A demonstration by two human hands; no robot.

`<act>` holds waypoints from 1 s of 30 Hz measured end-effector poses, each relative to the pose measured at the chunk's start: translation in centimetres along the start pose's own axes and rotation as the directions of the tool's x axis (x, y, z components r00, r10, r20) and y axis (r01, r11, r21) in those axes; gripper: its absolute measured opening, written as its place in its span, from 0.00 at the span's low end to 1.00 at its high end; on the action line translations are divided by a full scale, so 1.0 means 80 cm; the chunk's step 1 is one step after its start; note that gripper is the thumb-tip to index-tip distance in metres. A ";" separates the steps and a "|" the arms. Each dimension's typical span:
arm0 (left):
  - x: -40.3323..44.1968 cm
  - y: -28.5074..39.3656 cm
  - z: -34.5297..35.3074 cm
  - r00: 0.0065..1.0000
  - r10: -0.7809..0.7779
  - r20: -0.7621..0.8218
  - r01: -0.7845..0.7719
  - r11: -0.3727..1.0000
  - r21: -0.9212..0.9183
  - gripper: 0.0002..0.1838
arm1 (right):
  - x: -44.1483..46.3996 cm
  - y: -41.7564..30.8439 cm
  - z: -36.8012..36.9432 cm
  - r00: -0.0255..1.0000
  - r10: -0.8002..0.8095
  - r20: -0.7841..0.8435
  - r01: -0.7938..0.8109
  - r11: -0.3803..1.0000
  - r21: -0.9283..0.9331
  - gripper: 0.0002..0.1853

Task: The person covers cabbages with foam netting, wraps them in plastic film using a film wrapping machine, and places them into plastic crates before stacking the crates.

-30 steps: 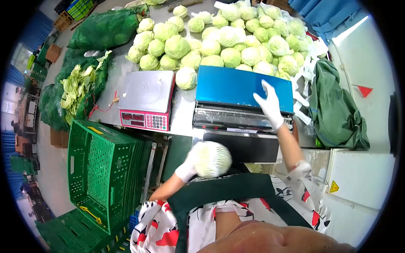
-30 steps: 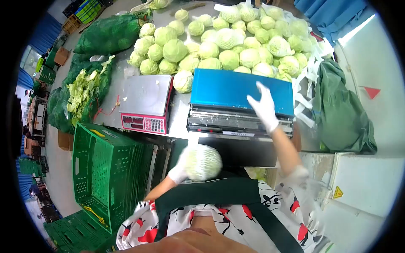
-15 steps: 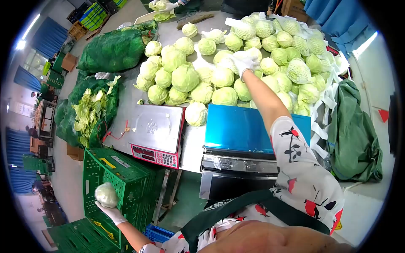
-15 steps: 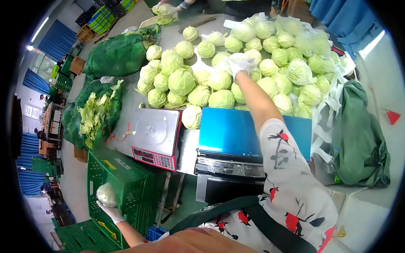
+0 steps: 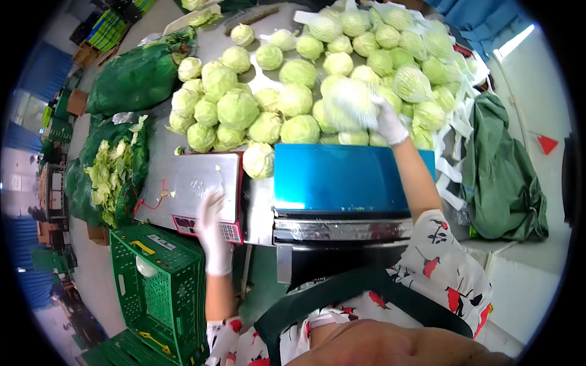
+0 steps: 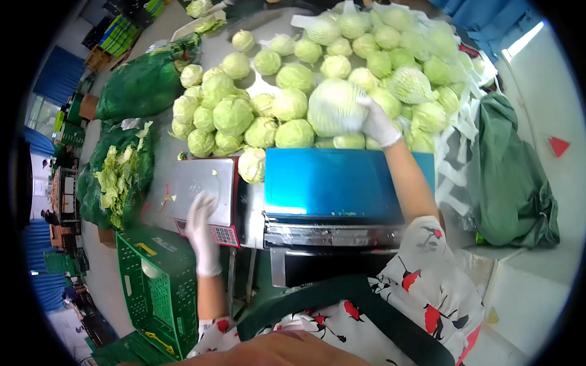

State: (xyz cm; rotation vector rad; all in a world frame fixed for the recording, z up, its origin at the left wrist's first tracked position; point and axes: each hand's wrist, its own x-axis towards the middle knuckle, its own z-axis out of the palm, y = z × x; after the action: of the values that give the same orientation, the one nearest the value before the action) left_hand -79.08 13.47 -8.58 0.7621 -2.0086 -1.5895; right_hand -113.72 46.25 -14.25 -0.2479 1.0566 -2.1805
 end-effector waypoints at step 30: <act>-0.112 0.026 0.040 0.598 -0.040 0.800 -0.156 0.974 0.166 0.11 | -0.441 0.067 0.103 0.909 -0.138 -0.393 -0.211 0.662 -0.719 0.09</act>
State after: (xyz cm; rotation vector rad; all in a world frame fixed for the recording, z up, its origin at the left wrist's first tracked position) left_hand -74.86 22.22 -7.47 -0.0376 -2.8361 -1.8874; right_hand -81.20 62.07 -8.66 -0.1120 2.1860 -1.6530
